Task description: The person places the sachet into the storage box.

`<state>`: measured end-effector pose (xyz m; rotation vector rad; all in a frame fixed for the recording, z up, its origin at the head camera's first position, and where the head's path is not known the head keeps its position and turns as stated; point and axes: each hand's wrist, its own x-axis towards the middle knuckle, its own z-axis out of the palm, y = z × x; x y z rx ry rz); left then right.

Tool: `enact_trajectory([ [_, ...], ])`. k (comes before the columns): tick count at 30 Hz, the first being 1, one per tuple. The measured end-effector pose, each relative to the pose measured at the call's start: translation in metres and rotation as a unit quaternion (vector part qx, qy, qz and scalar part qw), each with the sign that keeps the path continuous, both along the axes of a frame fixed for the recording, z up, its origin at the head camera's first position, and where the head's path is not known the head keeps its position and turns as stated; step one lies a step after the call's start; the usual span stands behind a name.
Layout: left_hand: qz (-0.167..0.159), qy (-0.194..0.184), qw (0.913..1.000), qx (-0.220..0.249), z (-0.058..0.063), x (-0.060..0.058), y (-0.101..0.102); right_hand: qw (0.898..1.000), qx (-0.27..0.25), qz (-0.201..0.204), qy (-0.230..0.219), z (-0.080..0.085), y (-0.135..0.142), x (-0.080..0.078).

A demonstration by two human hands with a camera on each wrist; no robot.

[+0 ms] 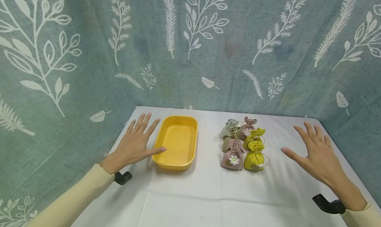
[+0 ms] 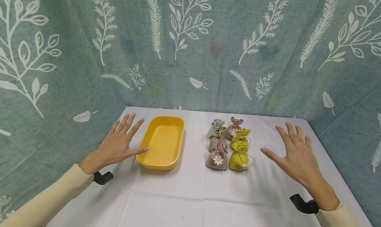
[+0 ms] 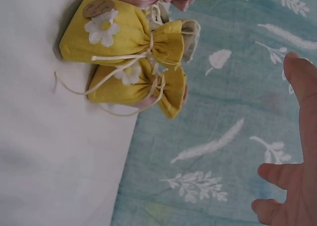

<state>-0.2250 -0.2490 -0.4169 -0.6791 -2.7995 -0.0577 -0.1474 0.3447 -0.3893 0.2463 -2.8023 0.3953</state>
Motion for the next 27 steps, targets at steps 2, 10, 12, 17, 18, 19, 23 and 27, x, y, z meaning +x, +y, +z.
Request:
enact_trajectory([
  [2, 0.001, 0.002, 1.0000, 0.001, 0.001, 0.000, -0.001, 1.000, -0.002, 0.001, 0.000, 0.000, -0.001, 0.000],
  [10, -0.024, 0.006, 0.9979, 0.061, 0.002, 0.000, -0.004, 0.999, -0.035, -0.007, -0.040, 0.003, -0.006, 0.002],
  [12, -0.036, 0.010, 0.9950, 0.093, 0.001, 0.000, -0.005, 0.998, -0.039, -0.004, -0.045, 0.002, -0.008, 0.002],
  [17, -0.044, -0.027, 0.9825, 0.179, -0.005, -0.004, -0.009, 0.997, -0.063, 0.018, -0.031, -0.003, -0.010, 0.001],
  [18, -0.042, -0.038, 0.9795, 0.193, -0.006, -0.004, -0.010, 0.997, -0.068, 0.023, -0.028, -0.005, -0.011, 0.000],
  [19, -0.042, -0.050, 0.9764, 0.206, -0.008, -0.005, -0.011, 0.996, -0.075, 0.029, -0.026, -0.006, -0.011, 0.000],
  [23, -0.039, -0.092, 0.9658, 0.239, -0.014, -0.008, -0.016, 0.994, -0.091, 0.050, -0.023, -0.012, -0.013, -0.002],
  [27, -0.029, -0.130, 0.9538, 0.269, -0.022, -0.009, -0.021, 0.993, -0.100, 0.060, -0.030, -0.019, -0.014, -0.004],
])
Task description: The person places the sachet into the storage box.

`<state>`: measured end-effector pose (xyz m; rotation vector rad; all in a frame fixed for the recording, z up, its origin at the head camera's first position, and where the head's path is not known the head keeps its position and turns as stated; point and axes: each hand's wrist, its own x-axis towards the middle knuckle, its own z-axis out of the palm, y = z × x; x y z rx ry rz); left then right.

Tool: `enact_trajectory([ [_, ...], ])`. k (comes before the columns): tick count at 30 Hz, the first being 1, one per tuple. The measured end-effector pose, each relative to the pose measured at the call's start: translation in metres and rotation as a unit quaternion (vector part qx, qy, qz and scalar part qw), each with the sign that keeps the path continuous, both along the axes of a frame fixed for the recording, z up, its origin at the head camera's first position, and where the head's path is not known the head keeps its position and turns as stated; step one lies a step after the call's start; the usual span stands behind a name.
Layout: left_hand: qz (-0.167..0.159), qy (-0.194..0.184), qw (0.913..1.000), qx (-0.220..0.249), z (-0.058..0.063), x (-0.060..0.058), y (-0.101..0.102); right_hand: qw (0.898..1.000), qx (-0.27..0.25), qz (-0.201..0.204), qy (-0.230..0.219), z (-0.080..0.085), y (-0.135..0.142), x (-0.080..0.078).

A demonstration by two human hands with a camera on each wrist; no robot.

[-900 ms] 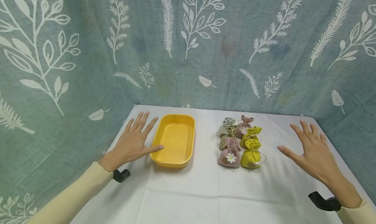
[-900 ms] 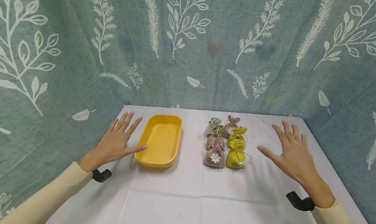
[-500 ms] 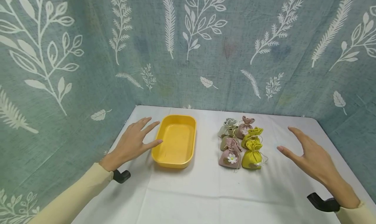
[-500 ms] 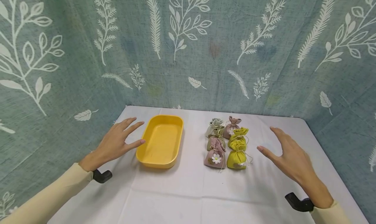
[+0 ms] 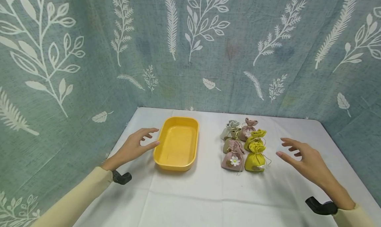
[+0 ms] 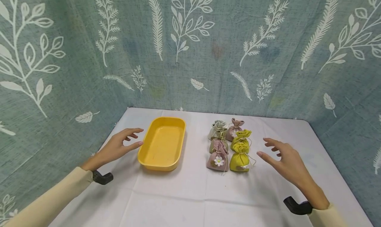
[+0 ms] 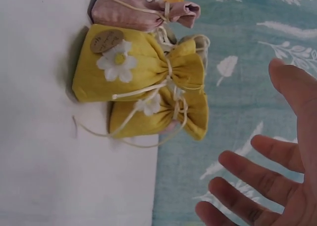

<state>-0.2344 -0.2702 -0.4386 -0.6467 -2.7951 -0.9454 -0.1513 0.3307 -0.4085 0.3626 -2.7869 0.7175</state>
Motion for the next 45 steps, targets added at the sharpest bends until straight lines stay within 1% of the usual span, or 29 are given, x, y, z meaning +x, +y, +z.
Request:
enact_trajectory([
  [3, 0.003, -0.026, 0.9994, 0.021, -0.007, 0.000, -0.003, 1.000, -0.004, 0.003, -0.006, -0.005, 0.000, -0.001],
  [7, 0.002, -0.044, 0.9981, 0.043, -0.018, 0.000, -0.005, 1.000, -0.012, 0.007, -0.016, -0.011, 0.000, -0.002],
  [9, -0.001, -0.047, 0.9977, 0.050, -0.025, 0.000, -0.005, 1.000, -0.015, 0.009, -0.022, -0.013, 0.000, -0.002],
  [13, -0.001, -0.057, 0.9965, 0.061, -0.033, 0.001, -0.006, 0.999, -0.018, 0.011, -0.036, -0.018, -0.002, -0.004],
  [20, -0.014, -0.062, 0.9954, 0.072, -0.044, 0.002, -0.004, 0.998, -0.018, 0.012, -0.055, -0.031, -0.007, -0.006],
  [25, -0.017, -0.061, 0.9947, 0.081, -0.047, 0.001, -0.003, 0.998, -0.020, 0.014, -0.054, -0.037, -0.010, -0.008],
  [28, -0.015, -0.069, 0.9937, 0.087, -0.048, 0.001, -0.002, 0.998, -0.026, 0.018, -0.054, -0.040, -0.009, -0.009],
  [36, -0.016, -0.117, 0.9860, 0.117, -0.050, -0.002, -0.002, 0.996, -0.046, 0.030, -0.068, -0.050, -0.012, -0.014],
  [41, -0.018, -0.138, 0.9825, 0.124, -0.054, -0.005, -0.003, 0.995, -0.056, 0.038, -0.077, -0.056, -0.014, -0.018],
  [45, -0.026, -0.156, 0.9782, 0.134, -0.055, -0.007, -0.006, 0.994, -0.065, 0.046, -0.080, -0.062, -0.016, -0.022],
])
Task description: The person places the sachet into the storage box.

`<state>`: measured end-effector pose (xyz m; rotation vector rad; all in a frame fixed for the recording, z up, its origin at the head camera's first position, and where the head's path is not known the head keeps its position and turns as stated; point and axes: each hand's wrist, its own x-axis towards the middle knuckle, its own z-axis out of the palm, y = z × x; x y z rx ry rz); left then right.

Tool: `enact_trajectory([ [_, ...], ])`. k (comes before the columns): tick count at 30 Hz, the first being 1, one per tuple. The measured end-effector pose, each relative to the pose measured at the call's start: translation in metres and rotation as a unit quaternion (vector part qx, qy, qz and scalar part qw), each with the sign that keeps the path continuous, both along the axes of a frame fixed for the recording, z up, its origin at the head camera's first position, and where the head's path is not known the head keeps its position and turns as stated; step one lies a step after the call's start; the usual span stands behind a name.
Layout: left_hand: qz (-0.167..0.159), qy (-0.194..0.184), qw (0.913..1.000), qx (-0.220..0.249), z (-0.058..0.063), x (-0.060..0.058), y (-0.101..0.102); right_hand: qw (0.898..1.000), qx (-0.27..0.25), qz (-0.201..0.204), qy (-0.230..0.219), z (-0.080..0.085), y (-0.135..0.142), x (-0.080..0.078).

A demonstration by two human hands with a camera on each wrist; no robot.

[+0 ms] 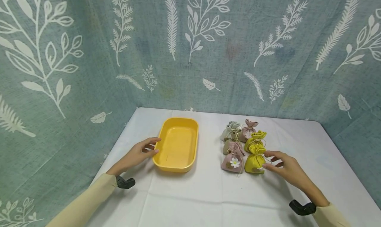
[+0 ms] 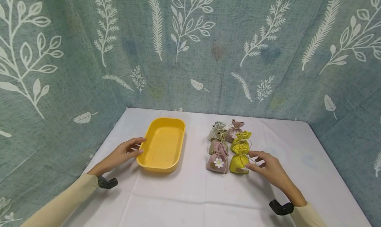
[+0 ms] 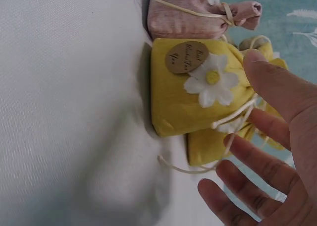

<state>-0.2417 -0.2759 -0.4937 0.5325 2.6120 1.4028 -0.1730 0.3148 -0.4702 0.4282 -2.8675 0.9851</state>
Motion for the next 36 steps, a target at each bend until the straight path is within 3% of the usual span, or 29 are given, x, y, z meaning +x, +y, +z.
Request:
enact_trajectory([
  [11, -0.033, -0.062, 0.9972, 0.023, 0.005, 0.002, -0.008, 1.000, -0.021, -0.003, -0.003, -0.008, -0.006, -0.007],
  [27, -0.057, -0.072, 0.9953, 0.031, 0.006, 0.000, -0.012, 0.998, -0.058, 0.001, 0.004, -0.013, -0.013, -0.009],
  [36, -0.065, -0.078, 0.9943, 0.034, 0.006, -0.001, -0.014, 0.997, -0.070, 0.005, 0.011, -0.001, -0.013, -0.004],
])
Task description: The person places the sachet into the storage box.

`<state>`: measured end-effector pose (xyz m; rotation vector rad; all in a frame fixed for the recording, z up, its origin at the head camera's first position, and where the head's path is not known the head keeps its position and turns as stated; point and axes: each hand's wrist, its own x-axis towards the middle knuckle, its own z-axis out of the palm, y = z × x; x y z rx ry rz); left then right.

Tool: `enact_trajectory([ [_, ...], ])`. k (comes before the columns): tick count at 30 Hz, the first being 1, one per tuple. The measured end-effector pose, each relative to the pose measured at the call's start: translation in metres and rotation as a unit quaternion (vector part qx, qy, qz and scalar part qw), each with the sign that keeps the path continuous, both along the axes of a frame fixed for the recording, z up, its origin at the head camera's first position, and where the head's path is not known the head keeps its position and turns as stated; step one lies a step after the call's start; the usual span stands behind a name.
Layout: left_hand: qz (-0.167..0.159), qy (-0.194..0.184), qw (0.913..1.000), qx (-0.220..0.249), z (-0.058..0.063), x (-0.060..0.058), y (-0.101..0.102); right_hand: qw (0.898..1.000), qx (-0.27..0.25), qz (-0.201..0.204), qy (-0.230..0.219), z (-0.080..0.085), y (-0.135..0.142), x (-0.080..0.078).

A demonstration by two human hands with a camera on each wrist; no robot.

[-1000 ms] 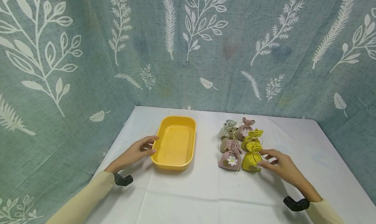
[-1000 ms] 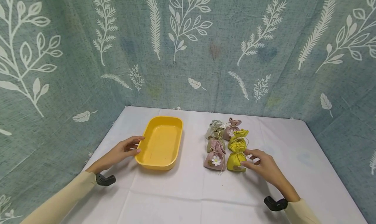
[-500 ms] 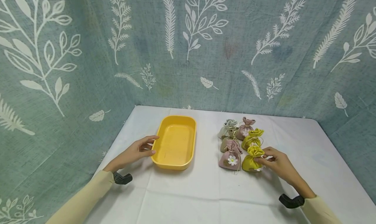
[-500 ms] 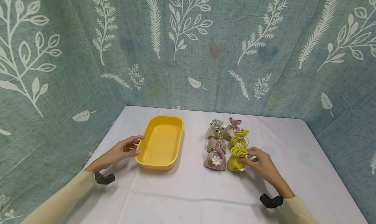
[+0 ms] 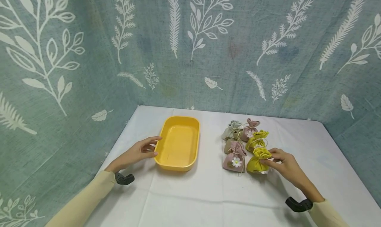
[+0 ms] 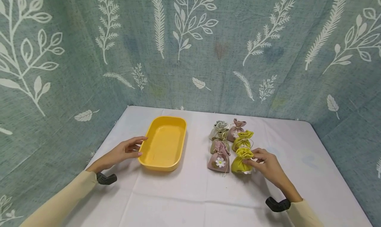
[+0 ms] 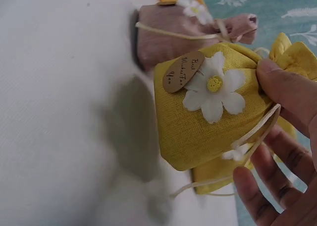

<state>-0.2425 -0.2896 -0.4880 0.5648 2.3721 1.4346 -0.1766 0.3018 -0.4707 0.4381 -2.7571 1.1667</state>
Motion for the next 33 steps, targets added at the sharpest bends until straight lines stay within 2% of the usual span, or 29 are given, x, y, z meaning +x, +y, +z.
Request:
enact_trajectory([
  [6, -0.001, -0.001, 1.0000, 0.000, 0.001, 0.000, 0.000, 1.000, -0.016, 0.003, 0.012, 0.014, 0.000, 0.000],
  [21, -0.018, -0.015, 0.9997, 0.006, -0.002, -0.003, -0.003, 1.000, -0.001, -0.001, 0.021, 0.049, -0.019, -0.003],
  [33, -0.024, -0.023, 0.9994, 0.010, -0.003, -0.002, -0.006, 0.999, -0.027, 0.011, 0.038, 0.073, -0.032, -0.014],
])
